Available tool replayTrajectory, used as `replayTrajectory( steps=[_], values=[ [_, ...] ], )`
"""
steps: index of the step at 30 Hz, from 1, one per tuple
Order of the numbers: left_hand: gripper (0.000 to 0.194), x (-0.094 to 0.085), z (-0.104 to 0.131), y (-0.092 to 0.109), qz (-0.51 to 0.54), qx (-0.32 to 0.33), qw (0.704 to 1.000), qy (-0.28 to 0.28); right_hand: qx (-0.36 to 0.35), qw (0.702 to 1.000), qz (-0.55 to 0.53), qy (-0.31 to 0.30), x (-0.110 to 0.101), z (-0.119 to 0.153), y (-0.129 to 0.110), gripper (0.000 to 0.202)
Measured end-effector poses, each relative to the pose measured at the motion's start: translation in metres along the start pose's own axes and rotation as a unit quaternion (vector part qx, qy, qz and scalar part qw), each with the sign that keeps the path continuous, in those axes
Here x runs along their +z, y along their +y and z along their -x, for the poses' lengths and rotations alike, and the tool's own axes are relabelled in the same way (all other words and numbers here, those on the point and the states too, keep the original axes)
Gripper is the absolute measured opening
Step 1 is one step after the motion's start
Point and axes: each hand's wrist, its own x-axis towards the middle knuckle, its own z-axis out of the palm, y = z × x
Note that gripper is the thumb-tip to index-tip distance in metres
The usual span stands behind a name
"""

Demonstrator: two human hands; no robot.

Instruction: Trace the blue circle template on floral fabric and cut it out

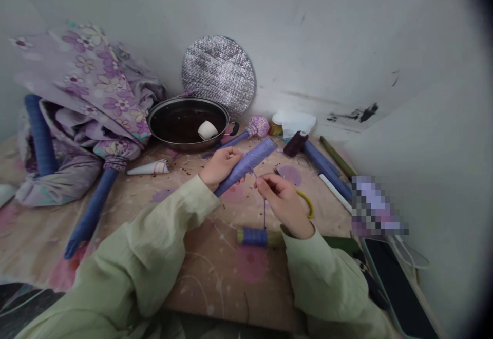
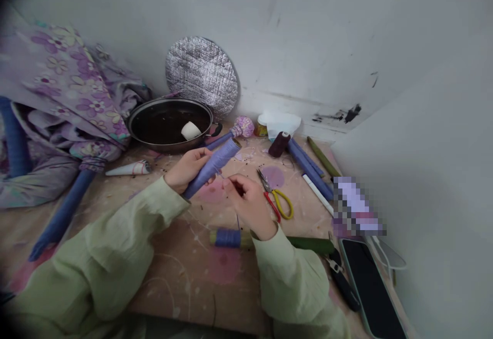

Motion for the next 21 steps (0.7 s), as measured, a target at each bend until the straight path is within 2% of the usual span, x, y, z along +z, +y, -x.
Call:
replayTrajectory(
  steps=[4, 8, 12, 17, 21],
  values=[
    [0.014, -0.002, 0.002, 0.002, 0.026, -0.021, 0.999, -0.016, -0.011, 1.000, -0.017, -0.006, 0.000, 0.000, 0.000, 0.023],
    [0.016, -0.007, 0.002, -0.002, 0.041, -0.040, 0.996, -0.065, 0.011, 0.998, -0.060, 0.009, 0.003, 0.002, 0.000, 0.023],
    [0.015, -0.006, 0.003, -0.002, 0.054, -0.033, 0.994, -0.092, 0.031, 0.996, -0.081, 0.004, 0.005, 0.003, 0.001, 0.025],
    [0.012, 0.000, 0.011, 0.006, 0.078, -0.015, 0.992, -0.100, 0.027, 0.996, -0.078, -0.015, 0.005, 0.001, -0.001, 0.029],
    [0.010, 0.004, 0.015, 0.010, 0.082, -0.001, 0.988, -0.129, 0.026, 0.995, -0.092, -0.024, 0.005, 0.000, -0.001, 0.031]
  ],
)
